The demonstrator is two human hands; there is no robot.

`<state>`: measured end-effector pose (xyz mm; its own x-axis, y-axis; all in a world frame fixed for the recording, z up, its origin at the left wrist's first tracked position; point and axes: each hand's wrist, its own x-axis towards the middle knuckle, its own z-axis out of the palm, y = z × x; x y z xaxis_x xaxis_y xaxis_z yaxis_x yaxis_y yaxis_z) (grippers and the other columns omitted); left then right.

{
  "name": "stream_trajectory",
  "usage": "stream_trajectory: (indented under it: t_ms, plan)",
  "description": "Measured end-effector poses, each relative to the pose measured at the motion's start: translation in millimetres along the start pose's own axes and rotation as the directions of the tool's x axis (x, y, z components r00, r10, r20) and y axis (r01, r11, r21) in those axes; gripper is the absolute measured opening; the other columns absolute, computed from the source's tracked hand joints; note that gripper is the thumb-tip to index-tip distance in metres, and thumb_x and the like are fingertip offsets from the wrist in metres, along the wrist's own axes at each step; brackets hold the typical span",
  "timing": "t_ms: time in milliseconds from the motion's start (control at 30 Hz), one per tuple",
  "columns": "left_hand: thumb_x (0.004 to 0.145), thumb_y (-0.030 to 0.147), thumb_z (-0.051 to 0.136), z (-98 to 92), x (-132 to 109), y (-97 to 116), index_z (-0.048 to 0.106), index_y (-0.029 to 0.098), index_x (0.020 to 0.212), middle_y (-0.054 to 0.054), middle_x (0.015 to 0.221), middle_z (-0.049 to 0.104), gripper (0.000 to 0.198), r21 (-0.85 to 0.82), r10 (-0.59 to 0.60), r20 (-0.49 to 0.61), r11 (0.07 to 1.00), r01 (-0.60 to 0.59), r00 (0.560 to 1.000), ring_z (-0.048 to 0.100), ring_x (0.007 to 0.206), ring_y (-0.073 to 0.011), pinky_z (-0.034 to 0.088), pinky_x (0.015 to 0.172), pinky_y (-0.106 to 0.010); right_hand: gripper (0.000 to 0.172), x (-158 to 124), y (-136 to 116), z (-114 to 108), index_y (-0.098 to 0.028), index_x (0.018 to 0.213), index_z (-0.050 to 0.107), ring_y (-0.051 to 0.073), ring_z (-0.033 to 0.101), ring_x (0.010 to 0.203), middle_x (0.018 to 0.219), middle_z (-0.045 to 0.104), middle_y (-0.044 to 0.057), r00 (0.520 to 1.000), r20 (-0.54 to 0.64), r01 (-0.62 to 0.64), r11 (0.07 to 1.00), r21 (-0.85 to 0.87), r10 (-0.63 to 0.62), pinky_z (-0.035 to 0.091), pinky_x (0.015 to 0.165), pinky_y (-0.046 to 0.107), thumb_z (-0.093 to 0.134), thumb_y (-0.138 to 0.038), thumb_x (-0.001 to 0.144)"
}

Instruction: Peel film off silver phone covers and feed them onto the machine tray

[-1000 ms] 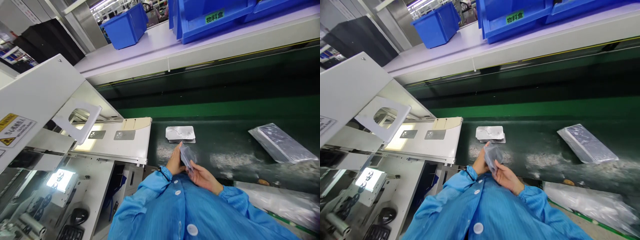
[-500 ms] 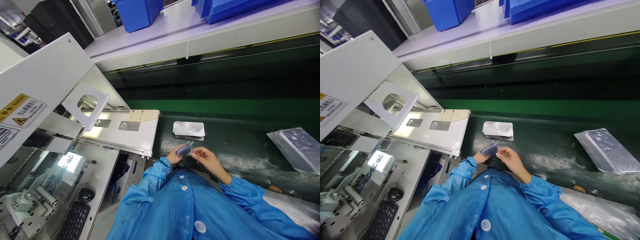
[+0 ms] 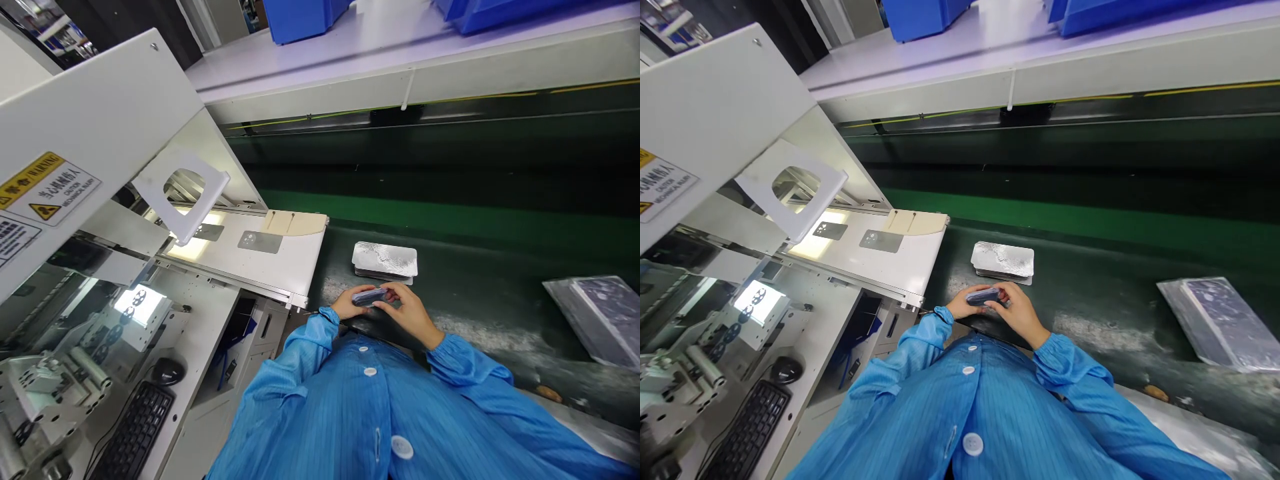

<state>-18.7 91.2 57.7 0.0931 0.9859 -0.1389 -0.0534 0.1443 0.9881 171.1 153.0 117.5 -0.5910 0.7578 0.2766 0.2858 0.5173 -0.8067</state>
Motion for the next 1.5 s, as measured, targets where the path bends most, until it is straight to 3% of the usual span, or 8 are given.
stream_trajectory:
  t_ms: [167, 267, 567, 833, 1100, 1333, 1400, 1500]
  plan:
    - [0.069, 0.019, 0.079, 2.6, 5, -5, 0.071, 0.016, 0.116, -0.01, 0.124, 0.07, 0.047, 0.03, -0.039, 0.0, 0.999, 0.039, 0.999, 0.063, 0.12, -0.0259, 0.041, 0.114, -0.046, 0.033, 6, -3, -6, -0.025, 0.096, 0.069, 0.025, 0.065, 0.087, 0.094, 0.067, 0.009, 0.993, 0.048, 0.113, 0.993, -0.04, -0.111, 0.058, 0.081, 0.043, 0.046, -0.048, 0.101]
    - [0.071, 0.016, 0.075, 3.3, 8, -8, 0.074, 0.016, 0.109, -0.009, 0.119, 0.072, 0.038, 0.048, -0.068, -0.023, 0.996, 0.069, 0.997, 0.065, 0.115, -0.0251, 0.042, 0.113, -0.047, 0.037, 11, 0, -11, -0.027, 0.094, 0.072, 0.026, 0.067, 0.09, 0.097, 0.069, 0.009, 0.979, 0.101, 0.183, 0.981, -0.073, -0.175, 0.059, 0.081, 0.044, 0.042, -0.046, 0.102]
    - [0.059, 0.009, 0.081, 0.3, 1, -8, 0.072, 0.015, 0.115, -0.009, 0.119, 0.072, 0.058, 0.016, -0.066, -0.043, 0.998, 0.066, 0.997, 0.064, 0.115, -0.0269, 0.042, 0.112, -0.048, 0.036, 20, -1, -14, -0.025, 0.092, 0.074, 0.026, 0.069, 0.088, 0.095, 0.073, 0.011, 0.937, 0.14, 0.342, 0.924, -0.171, -0.321, 0.061, 0.078, 0.044, 0.041, -0.037, 0.1]
    - [0.063, 0.016, 0.084, 4.4, -4, -14, 0.067, 0.008, 0.124, -0.017, 0.128, 0.066, 0.063, -0.044, -0.009, -0.148, 0.999, 0.002, 0.989, 0.062, 0.12, -0.0299, 0.043, 0.111, -0.047, 0.031, 19, -13, -2, -0.023, 0.094, 0.071, 0.027, 0.067, 0.088, 0.096, 0.071, 0.012, 0.919, 0.048, 0.39, 0.888, -0.243, -0.391, 0.059, 0.078, 0.044, 0.04, -0.025, 0.099]
    - [0.058, 0.015, 0.088, 4.7, -3, -7, 0.07, 0.013, 0.117, -0.012, 0.121, 0.07, 0.061, -0.016, 0.006, -0.223, 1.0, -0.009, 0.975, 0.065, 0.114, -0.0256, 0.045, 0.109, -0.043, 0.027, 26, -21, 5, -0.021, 0.091, 0.066, 0.026, 0.067, 0.087, 0.092, 0.069, 0.01, 0.91, 0.001, 0.404, 0.884, -0.234, -0.415, 0.058, 0.078, 0.042, 0.041, -0.025, 0.101]
    - [0.075, 0.025, 0.077, 9.7, 4, -18, 0.074, 0.01, 0.1, -0.013, 0.106, 0.074, 0.029, 0.011, -0.024, -0.262, 1.0, 0.028, 0.965, 0.068, 0.105, -0.0273, 0.048, 0.106, -0.047, 0.027, 30, -24, -7, -0.022, 0.099, 0.066, 0.026, 0.067, 0.09, 0.096, 0.07, 0.01, 0.927, -0.008, 0.362, 0.899, -0.245, -0.375, 0.058, 0.08, 0.042, 0.04, -0.029, 0.103]
    - [0.077, 0.024, 0.075, 10.7, 6, -20, 0.074, 0.01, 0.101, -0.013, 0.107, 0.074, 0.028, 0.015, -0.018, -0.256, 1.0, 0.022, 0.967, 0.068, 0.106, -0.0272, 0.047, 0.107, -0.047, 0.025, 32, -25, -13, -0.021, 0.113, 0.065, 0.028, 0.065, 0.1, 0.106, 0.069, 0.012, 0.928, 0.019, 0.363, 0.893, -0.265, -0.372, 0.057, 0.085, 0.044, 0.047, -0.036, 0.102]
    - [0.077, 0.021, 0.075, 11.6, 9, -21, 0.075, 0.012, 0.101, -0.011, 0.105, 0.074, 0.026, 0.021, -0.014, -0.244, 1.0, 0.019, 0.97, 0.068, 0.103, -0.0253, 0.048, 0.106, -0.044, 0.03, 38, -24, -17, -0.018, 0.119, 0.064, 0.03, 0.064, 0.101, 0.111, 0.068, 0.014, 0.902, 0.208, 0.428, 0.843, -0.327, -0.377, 0.056, 0.082, 0.043, 0.052, -0.037, 0.099]
